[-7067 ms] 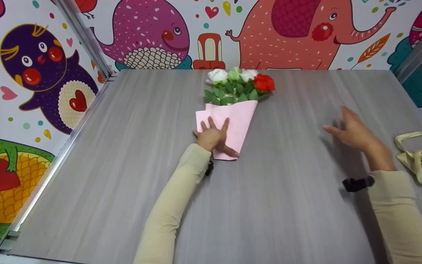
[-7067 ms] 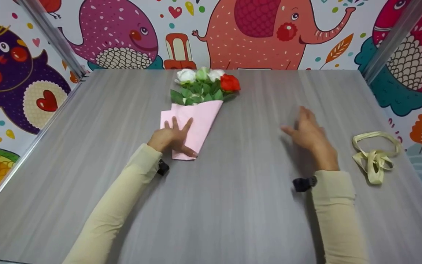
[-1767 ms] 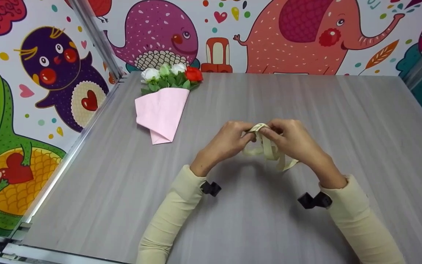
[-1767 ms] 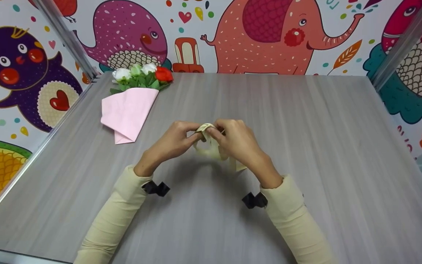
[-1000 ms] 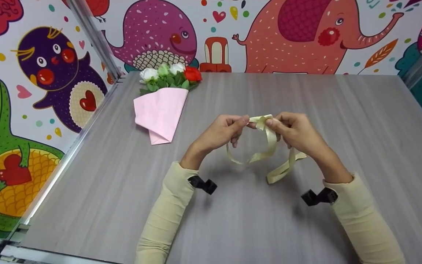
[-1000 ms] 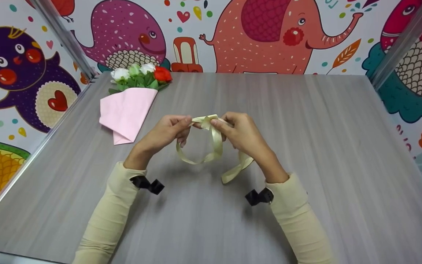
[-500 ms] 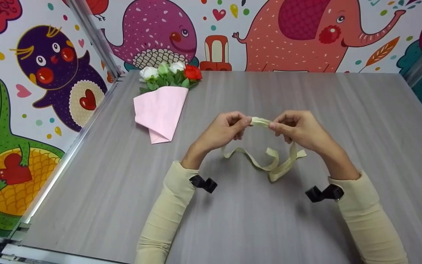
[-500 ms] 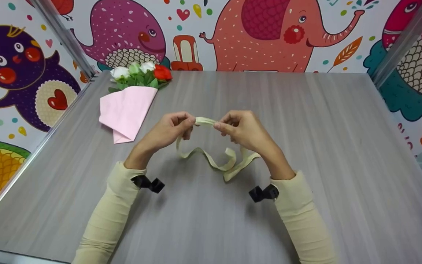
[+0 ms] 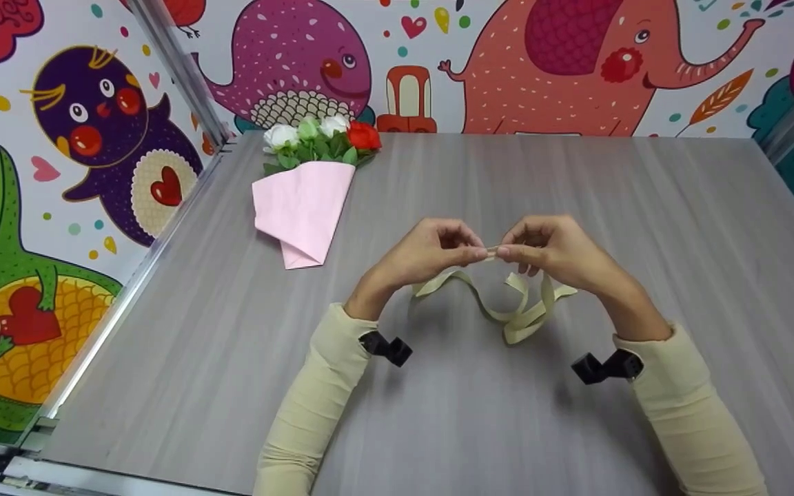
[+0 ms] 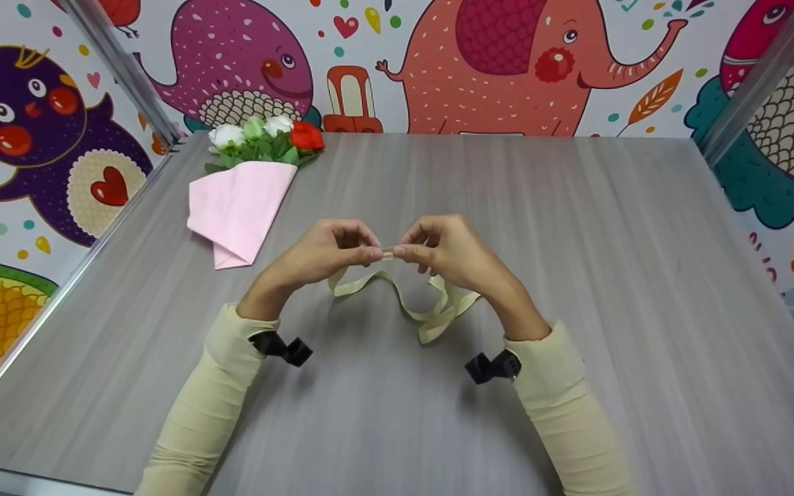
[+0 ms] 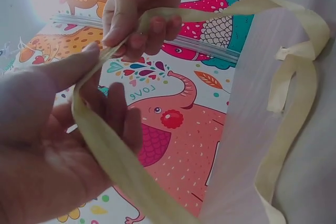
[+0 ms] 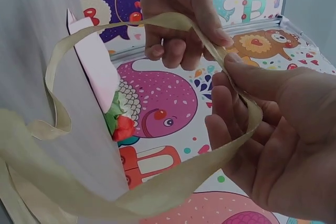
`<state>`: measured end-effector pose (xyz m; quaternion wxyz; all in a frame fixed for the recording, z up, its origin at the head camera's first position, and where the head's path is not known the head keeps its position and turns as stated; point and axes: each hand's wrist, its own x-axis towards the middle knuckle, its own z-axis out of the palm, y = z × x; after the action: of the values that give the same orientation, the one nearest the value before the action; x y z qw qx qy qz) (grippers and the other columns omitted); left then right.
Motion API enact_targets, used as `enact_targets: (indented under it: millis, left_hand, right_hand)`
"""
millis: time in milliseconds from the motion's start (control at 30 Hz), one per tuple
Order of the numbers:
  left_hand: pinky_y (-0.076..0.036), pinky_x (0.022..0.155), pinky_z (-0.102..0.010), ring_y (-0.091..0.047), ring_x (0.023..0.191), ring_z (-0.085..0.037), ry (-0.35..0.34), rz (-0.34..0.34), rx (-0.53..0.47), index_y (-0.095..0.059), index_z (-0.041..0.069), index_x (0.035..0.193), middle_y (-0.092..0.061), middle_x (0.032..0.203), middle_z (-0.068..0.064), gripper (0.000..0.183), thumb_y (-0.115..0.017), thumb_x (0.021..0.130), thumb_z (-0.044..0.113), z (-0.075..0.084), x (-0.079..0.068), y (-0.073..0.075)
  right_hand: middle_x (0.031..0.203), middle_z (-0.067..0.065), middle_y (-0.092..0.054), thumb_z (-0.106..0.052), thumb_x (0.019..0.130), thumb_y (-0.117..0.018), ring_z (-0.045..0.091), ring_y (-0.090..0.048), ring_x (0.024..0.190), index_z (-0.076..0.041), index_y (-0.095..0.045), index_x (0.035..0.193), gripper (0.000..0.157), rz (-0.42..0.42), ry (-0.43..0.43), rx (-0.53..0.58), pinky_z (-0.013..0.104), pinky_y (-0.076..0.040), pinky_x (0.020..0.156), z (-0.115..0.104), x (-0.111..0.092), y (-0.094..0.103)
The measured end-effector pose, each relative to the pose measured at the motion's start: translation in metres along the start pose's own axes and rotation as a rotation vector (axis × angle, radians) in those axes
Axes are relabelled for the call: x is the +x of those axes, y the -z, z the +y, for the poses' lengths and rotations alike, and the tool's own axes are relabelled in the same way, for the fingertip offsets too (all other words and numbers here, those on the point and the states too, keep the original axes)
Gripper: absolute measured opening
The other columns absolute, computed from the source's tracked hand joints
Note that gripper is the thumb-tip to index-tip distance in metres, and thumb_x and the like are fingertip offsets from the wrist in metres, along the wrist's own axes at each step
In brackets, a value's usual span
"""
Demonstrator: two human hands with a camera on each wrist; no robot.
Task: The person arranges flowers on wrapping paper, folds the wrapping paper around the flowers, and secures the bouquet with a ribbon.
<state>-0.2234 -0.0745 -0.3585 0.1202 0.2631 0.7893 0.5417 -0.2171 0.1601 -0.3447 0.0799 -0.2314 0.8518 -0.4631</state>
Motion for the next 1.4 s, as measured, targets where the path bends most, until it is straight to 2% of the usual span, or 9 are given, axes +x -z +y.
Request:
enact_targets:
  millis: [167, 300, 500, 633, 800, 967, 1200, 1300, 1400]
  left_hand:
    - [-0.049, 0.065, -0.021, -0.059, 0.071, -0.01, 0.111, -0.01, 0.019, -0.076, 0.003, 0.103, -0.068, 0.086, -0.01, 0.02, -0.072, 0.093, 0.019, 0.0, 0.0, 0.005]
    - [-0.051, 0.061, -0.02, -0.056, 0.066, -0.01, 0.16, 0.001, 0.033, -0.076, 0.002, 0.097, -0.066, 0.08, -0.003, 0.019, -0.075, 0.09, 0.02, -0.002, -0.002, 0.012]
    - [-0.039, 0.049, -0.019, -0.044, 0.057, -0.007, 0.223, 0.029, 0.038, -0.075, 0.004, 0.091, -0.058, 0.07, 0.006, 0.018, -0.079, 0.087, 0.02, -0.008, -0.012, 0.026]
    - [-0.034, 0.051, -0.021, -0.042, 0.059, -0.007, 0.263, 0.067, 0.093, -0.076, 0.004, 0.09, -0.059, 0.07, 0.007, 0.018, -0.079, 0.087, 0.021, -0.02, -0.025, 0.043]
    - [-0.039, 0.061, -0.022, -0.05, 0.069, -0.008, 0.318, 0.111, 0.203, -0.078, 0.004, 0.094, -0.066, 0.077, 0.006, 0.02, -0.078, 0.088, 0.024, -0.036, -0.043, 0.071]
    - [-0.04, 0.057, -0.021, -0.048, 0.061, -0.007, 0.395, 0.116, 0.255, -0.078, 0.002, 0.097, -0.059, 0.07, 0.007, 0.021, -0.076, 0.09, 0.023, -0.048, -0.063, 0.1]
    - [-0.04, 0.062, -0.023, -0.049, 0.067, -0.009, 0.436, 0.1, 0.402, -0.074, -0.003, 0.088, -0.063, 0.073, 0.004, 0.012, -0.075, 0.087, 0.009, -0.06, -0.09, 0.122]
    - [-0.042, 0.064, -0.024, -0.052, 0.07, -0.011, 0.423, 0.059, 0.451, -0.072, 0.0, 0.087, -0.066, 0.077, -0.002, 0.005, -0.073, 0.086, 0.005, -0.063, -0.096, 0.125]
    - [-0.044, 0.067, -0.025, -0.054, 0.074, -0.014, 0.391, 0.056, 0.491, -0.07, 0.001, 0.088, -0.066, 0.082, -0.007, 0.004, -0.073, 0.086, 0.004, -0.065, -0.102, 0.13]
  right_hand:
    - [0.076, -0.002, -0.067, -0.016, 0.093, -0.071, 0.014, -0.062, 0.063, -0.001, -0.072, 0.096, 0.015, 0.006, -0.052, -0.022, 0.024, -0.054, 0.059, 0.003, 0.0, 0.004]
    - [0.079, 0.002, -0.068, -0.016, 0.092, -0.072, 0.01, -0.057, 0.059, 0.0, -0.073, 0.097, 0.016, -0.002, -0.092, -0.033, 0.022, -0.052, 0.057, 0.006, -0.002, 0.01]
    - [0.082, 0.001, -0.07, -0.019, 0.092, -0.074, 0.009, -0.054, 0.058, -0.001, -0.073, 0.098, 0.019, -0.001, -0.179, -0.075, 0.023, -0.051, 0.054, 0.015, -0.008, 0.025]
    - [0.08, -0.006, -0.07, -0.024, 0.092, -0.073, 0.007, -0.053, 0.057, -0.001, -0.072, 0.1, 0.024, -0.003, -0.249, -0.075, 0.024, -0.051, 0.054, 0.025, -0.013, 0.036]
    - [0.076, -0.011, -0.07, -0.028, 0.092, -0.073, 0.007, -0.052, 0.055, 0.001, -0.071, 0.104, 0.031, -0.013, -0.31, -0.085, 0.026, -0.049, 0.054, 0.04, -0.021, 0.05]
    - [0.075, -0.01, -0.065, -0.026, 0.094, -0.071, 0.009, -0.052, 0.058, 0.002, -0.07, 0.108, 0.032, -0.02, -0.37, -0.12, 0.027, -0.048, 0.055, 0.057, -0.031, 0.066]
    - [0.085, 0.0, -0.07, -0.016, 0.097, -0.066, 0.012, -0.059, 0.068, 0.006, -0.068, 0.118, 0.03, -0.065, -0.416, -0.139, 0.027, -0.054, 0.064, 0.082, -0.045, 0.083]
    - [0.09, 0.003, -0.073, -0.013, 0.098, -0.064, 0.011, -0.061, 0.069, 0.008, -0.067, 0.119, 0.03, -0.068, -0.423, -0.15, 0.026, -0.054, 0.064, 0.09, -0.049, 0.087]
    - [0.091, 0.005, -0.073, -0.012, 0.099, -0.062, 0.011, -0.061, 0.068, 0.01, -0.066, 0.12, 0.03, -0.057, -0.432, -0.169, 0.027, -0.055, 0.063, 0.097, -0.053, 0.093]
